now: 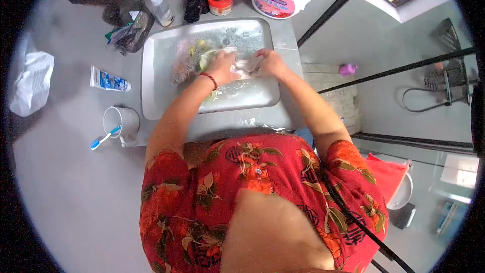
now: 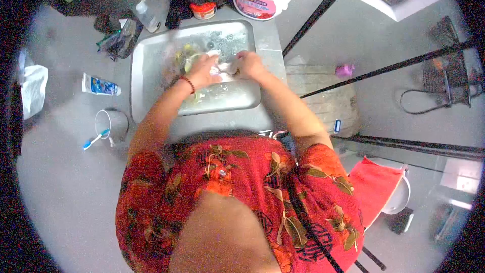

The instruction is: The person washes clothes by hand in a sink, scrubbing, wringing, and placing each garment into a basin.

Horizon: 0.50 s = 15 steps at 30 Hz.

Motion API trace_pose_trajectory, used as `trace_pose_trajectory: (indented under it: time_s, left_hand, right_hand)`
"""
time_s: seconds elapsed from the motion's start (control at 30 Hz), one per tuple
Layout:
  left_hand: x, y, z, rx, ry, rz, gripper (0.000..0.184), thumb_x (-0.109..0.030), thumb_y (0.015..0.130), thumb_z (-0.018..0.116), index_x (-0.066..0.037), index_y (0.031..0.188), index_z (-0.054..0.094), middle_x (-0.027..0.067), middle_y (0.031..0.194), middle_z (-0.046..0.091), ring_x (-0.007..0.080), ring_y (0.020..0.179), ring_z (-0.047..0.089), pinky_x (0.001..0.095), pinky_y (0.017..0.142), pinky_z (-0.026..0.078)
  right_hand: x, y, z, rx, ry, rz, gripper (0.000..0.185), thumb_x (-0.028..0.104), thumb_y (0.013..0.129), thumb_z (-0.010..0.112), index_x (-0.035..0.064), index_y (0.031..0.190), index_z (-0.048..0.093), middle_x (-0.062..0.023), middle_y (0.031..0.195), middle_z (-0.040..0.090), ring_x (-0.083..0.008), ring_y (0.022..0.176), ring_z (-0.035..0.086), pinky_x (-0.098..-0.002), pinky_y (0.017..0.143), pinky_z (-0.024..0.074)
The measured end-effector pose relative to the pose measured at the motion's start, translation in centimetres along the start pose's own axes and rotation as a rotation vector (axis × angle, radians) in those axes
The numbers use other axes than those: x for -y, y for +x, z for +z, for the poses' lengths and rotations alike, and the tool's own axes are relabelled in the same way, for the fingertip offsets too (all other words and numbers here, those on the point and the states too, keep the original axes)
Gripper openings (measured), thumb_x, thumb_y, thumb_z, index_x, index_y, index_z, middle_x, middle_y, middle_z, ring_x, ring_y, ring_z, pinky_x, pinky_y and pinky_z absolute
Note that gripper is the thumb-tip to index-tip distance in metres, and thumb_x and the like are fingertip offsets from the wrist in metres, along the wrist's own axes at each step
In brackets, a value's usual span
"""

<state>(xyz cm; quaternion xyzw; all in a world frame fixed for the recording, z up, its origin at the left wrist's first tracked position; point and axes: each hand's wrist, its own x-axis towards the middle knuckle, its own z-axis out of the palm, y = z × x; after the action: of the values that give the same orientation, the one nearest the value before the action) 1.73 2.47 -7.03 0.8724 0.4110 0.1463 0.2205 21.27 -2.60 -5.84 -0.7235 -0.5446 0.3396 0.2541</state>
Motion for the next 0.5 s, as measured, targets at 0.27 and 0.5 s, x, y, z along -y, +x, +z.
trace_pose_trajectory:
  time_s: [0.27,0.5]
  left_hand:
    - [1.2,0.7,0.7,0.234,0.065,-0.184,0.019,-0.018,0.078,0.053,-0.006,0.088,0.063,0.0186,0.088,0.061,0.0345,0.082,0.059,0.0420,0.075,0.047]
    - [-6.4,0.2,-1.5,-0.178,-0.633,-0.007,0.019,-0.019,0.081,0.048,-0.003,0.089,0.057,0.0208,0.078,0.060,0.0353,0.076,0.060,0.0406,0.066,0.046]
  right_hand:
    - [0.9,-1.8,3.6,0.343,0.798,0.380,0.033,0.022,0.081,0.048,0.0070,0.111,0.050,-0.0106,0.093,0.059,-0.0259,0.079,0.058,-0.0478,0.062,0.0483]
    - [-0.5,1.7,4.4,0.462,1.460,0.408,0.031,0.032,0.089,0.040,0.0063,0.105,0.049,-0.0153,0.102,0.056,-0.0279,0.093,0.057,-0.0462,0.080,0.0480]
